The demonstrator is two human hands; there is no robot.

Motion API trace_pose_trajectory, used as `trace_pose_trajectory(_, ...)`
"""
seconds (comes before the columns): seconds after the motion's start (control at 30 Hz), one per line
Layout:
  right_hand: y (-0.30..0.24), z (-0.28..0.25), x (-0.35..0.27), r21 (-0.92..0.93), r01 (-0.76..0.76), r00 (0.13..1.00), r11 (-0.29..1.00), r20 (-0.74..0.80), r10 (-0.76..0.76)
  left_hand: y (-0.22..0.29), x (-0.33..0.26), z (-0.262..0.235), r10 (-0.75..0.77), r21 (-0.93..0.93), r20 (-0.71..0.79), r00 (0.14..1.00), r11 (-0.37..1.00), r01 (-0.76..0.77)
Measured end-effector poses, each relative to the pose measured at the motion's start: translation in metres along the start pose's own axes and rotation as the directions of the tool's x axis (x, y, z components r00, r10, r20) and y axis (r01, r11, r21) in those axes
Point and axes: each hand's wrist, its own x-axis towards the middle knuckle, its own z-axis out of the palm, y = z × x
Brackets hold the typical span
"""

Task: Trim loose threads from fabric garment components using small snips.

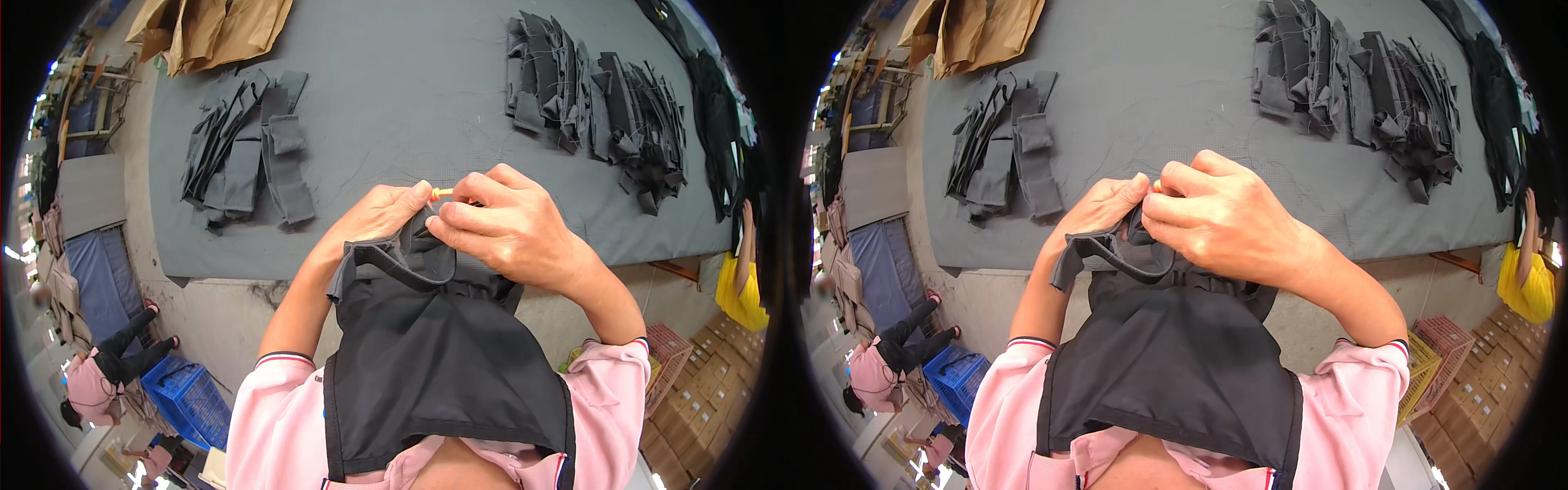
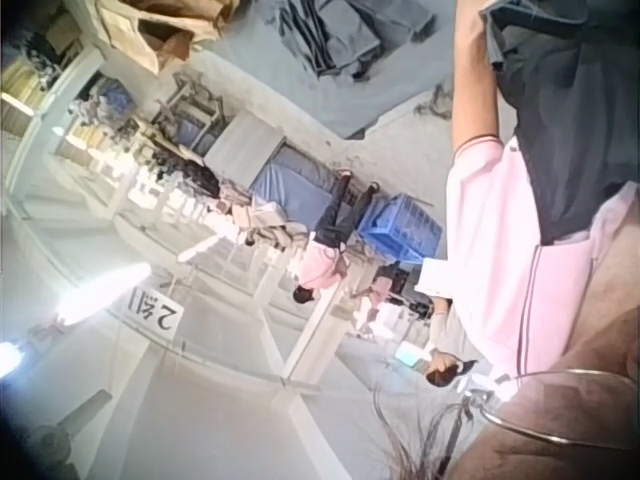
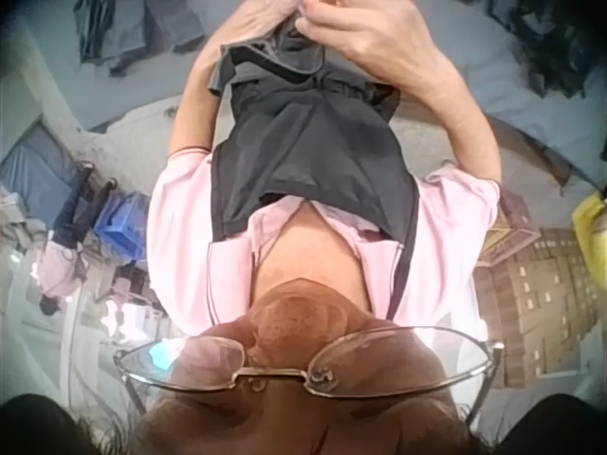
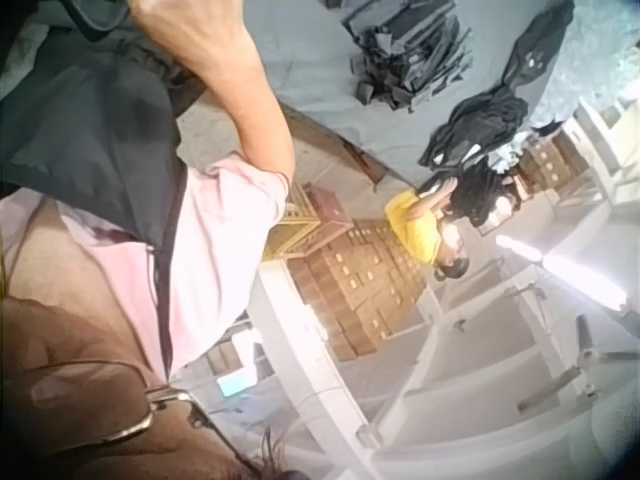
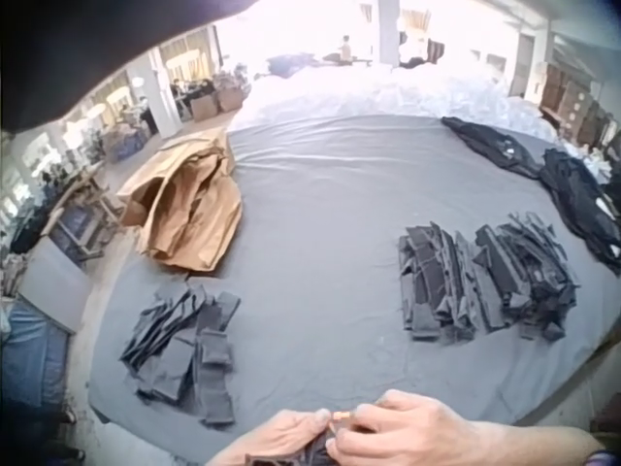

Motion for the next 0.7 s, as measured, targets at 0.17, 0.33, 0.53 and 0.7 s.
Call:
trace_pose_trajectory(0.17,0.0027,0.0025,0.0028,-0.006,0.085,0.996,0.996,-0.004,-0.085,-0.0060,0.0011,-0.0010,0.022,-0.025,0.046,0.999,0.999,-0.021)
trace_pose_trajectory(0.33,0.0054,0.0061,0.0030,0.038,0.085,0.996,0.996,-0.003,-0.085,-0.0024,0.0003,0.0003,0.009,-0.020,0.075,0.997,1.000,-0.007)
trace_pose_trajectory(0.53,0.0050,0.0076,0.0036,0.081,0.080,0.996,0.993,0.032,-0.082,0.0022,-0.0012,0.0036,0.000,-0.102,0.095,0.996,0.995,0.009)
trace_pose_trajectory(0.7,0.0033,0.0073,0.0030,0.141,0.034,0.995,0.989,0.087,-0.047,-0.0005,-0.0012,0.0047,-0.016,-0.106,0.099,0.995,0.994,0.027)
